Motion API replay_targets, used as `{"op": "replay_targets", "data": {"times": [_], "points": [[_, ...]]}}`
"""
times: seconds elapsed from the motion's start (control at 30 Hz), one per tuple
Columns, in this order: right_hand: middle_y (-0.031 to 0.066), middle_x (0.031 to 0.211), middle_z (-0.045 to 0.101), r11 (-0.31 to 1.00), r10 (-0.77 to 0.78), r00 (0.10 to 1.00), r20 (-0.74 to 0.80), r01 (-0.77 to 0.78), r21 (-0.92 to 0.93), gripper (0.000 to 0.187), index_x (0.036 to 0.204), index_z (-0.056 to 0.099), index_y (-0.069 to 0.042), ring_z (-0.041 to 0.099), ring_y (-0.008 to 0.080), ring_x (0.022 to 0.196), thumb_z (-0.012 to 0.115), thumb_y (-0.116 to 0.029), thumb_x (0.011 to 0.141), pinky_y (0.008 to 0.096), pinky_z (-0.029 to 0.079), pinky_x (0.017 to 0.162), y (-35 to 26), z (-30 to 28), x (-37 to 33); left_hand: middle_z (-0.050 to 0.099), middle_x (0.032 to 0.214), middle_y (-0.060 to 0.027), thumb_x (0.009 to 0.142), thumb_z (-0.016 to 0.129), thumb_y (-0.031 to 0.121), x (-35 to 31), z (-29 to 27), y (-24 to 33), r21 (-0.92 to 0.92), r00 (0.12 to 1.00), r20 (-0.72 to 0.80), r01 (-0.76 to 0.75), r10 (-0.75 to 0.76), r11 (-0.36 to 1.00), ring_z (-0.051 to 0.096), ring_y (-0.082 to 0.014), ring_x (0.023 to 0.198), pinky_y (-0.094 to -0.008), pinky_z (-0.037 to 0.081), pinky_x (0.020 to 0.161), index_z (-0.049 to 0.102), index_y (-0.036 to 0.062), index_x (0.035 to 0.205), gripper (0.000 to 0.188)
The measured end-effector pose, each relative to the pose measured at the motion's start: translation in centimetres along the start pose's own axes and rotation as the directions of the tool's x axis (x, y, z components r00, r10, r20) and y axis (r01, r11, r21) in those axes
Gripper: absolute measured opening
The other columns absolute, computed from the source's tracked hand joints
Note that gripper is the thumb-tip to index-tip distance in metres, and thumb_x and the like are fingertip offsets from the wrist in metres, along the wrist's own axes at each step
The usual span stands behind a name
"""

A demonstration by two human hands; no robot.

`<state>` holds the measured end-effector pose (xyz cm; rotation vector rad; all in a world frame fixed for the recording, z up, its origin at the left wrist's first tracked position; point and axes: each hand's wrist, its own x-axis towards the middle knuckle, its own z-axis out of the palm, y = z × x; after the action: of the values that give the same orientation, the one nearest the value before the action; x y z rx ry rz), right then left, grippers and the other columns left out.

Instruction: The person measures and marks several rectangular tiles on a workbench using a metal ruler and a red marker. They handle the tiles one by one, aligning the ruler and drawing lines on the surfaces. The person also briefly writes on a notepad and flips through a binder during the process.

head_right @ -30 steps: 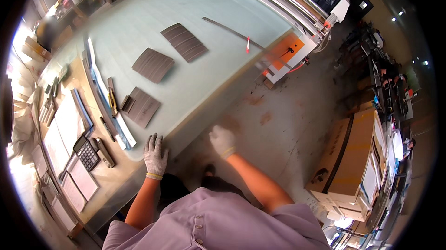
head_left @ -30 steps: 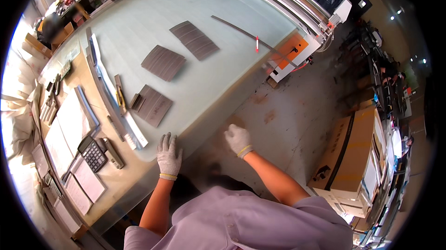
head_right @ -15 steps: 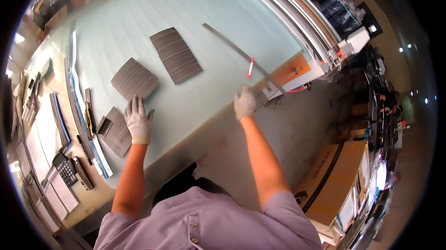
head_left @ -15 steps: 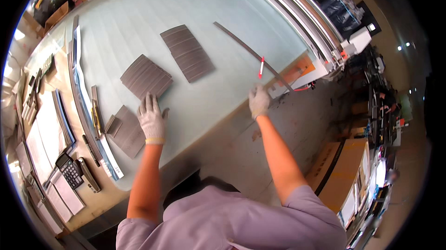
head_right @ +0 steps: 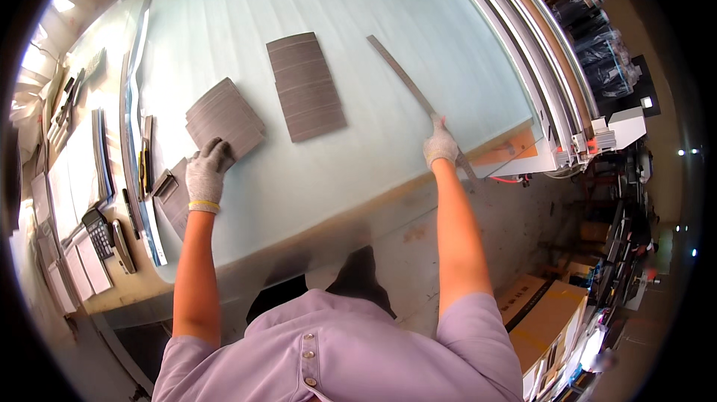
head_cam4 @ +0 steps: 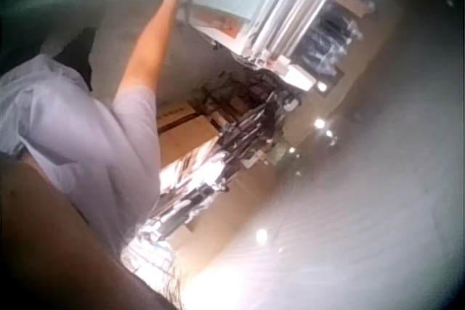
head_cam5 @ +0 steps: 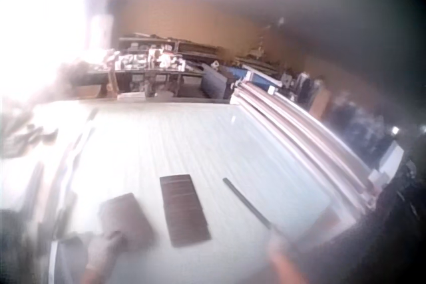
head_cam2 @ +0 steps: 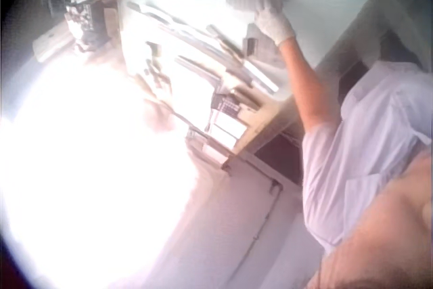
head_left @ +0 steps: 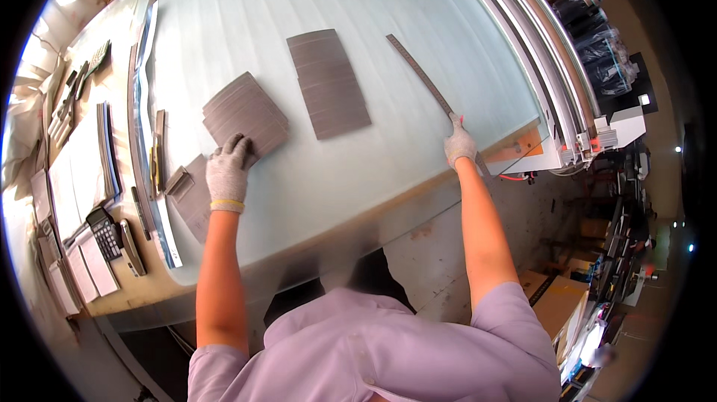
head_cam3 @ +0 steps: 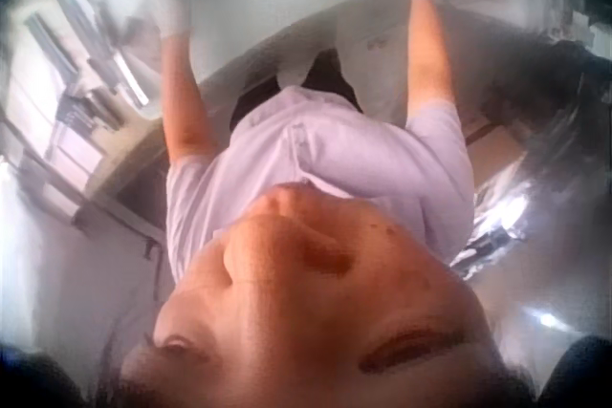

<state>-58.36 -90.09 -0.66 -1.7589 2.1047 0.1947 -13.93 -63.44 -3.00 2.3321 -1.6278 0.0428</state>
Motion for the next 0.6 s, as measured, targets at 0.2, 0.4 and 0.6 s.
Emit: {"op": "replay_targets", "data": {"times": [0.2, 0.4, 0.6], "points": [[0.0219, 0.097, 0.073, 0.898, 0.026, 0.905, -0.424, 0.165, 0.408, 0.058, 0.136, 0.05, -0.008, 0.072, 0.0402, 0.098, 0.077, -0.032, 0.091, 0.0486, 0.054, 0.086, 12.3, 0.6, 1.6, 0.063, 0.143, -0.0054, 0.087, 0.077, 0.035, -1.3, -0.1, 2.0, 0.157, 0.999, 0.036, 0.029, -0.035, 0.987, 0.065, -0.0326, 0.116, -0.0443, 0.052, 0.098, 0.066, 0.0113, 0.135, 0.054], [0.0202, 0.096, 0.072, 0.972, 0.057, 0.973, -0.226, -0.002, 0.236, 0.058, 0.116, 0.051, -0.005, 0.071, 0.0425, 0.095, 0.085, -0.039, 0.084, 0.0497, 0.053, 0.083, 25.9, 1.9, 1.5, 0.074, 0.127, -0.0042, 0.099, 0.064, 0.026, -3.3, 1.7, 2.1, 0.218, 0.996, -0.038, 0.089, -0.083, 0.972, 0.073, -0.0311, 0.1, -0.0436, 0.056, 0.089, 0.073, 0.0131, 0.122, 0.028], [0.0188, 0.096, 0.072, 0.969, -0.189, 0.969, -0.158, 0.21, 0.129, 0.044, 0.12, 0.057, -0.007, 0.069, 0.0405, 0.089, 0.08, -0.029, 0.09, 0.0481, 0.053, 0.08, 25.6, 2.7, -2.7, 0.077, 0.115, -0.0029, 0.095, 0.069, 0.013, -4.8, -0.5, 6.0, 0.244, 0.862, -0.505, 0.179, -0.033, 0.953, 0.073, -0.0272, 0.094, -0.0402, 0.057, 0.086, 0.077, 0.0154, 0.114, 0.021]]}}
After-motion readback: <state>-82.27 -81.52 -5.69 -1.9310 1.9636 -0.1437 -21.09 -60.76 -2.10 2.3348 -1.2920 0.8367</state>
